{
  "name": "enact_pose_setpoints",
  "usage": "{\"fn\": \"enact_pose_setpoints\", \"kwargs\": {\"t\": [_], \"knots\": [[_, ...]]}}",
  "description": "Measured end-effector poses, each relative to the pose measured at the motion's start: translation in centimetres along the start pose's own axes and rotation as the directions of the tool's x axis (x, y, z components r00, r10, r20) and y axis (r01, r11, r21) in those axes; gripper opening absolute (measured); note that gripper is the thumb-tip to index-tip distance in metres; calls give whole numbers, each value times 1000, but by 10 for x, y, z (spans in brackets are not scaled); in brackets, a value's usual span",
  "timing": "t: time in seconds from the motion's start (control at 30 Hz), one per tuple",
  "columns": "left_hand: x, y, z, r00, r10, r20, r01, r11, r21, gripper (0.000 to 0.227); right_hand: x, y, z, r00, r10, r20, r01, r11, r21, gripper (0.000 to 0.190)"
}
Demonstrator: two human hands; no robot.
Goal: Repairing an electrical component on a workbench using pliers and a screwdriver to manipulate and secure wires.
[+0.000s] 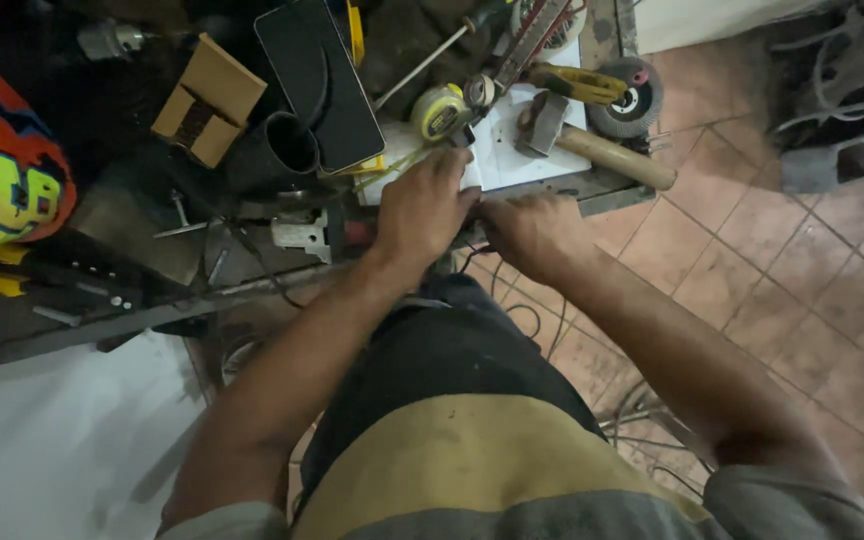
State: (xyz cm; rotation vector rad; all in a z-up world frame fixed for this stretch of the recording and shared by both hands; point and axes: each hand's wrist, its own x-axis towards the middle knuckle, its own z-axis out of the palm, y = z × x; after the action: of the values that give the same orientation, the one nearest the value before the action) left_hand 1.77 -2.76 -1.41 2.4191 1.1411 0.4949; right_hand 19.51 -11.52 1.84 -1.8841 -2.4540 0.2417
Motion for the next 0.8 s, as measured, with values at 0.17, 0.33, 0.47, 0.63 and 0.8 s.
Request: {"fn": "enact_pose_setpoints", "kwargs": {"t": [0.17,0.33,0.47,0.63,0.8], "knots": [[-17,-7,-31,961,266,-75,-271,960,-69,22,33,2,-25,880,144,453,-284,924,257,29],[-35,-1,-35,938,319,-134,-311,947,76,50,53,12,-34,816,113,567,-310,913,265,29],[-42,-9,-14,922,322,-213,-302,945,124,45,60,31,-3,676,137,724,-536,765,356,32],[-37,-9,-25,914,333,-231,-317,943,104,42,51,38,11,642,-3,767,-743,246,623,17],[-28,4,-27,914,233,-333,-218,972,82,50,36,81,69,830,-425,362,-98,527,844,11]]}}
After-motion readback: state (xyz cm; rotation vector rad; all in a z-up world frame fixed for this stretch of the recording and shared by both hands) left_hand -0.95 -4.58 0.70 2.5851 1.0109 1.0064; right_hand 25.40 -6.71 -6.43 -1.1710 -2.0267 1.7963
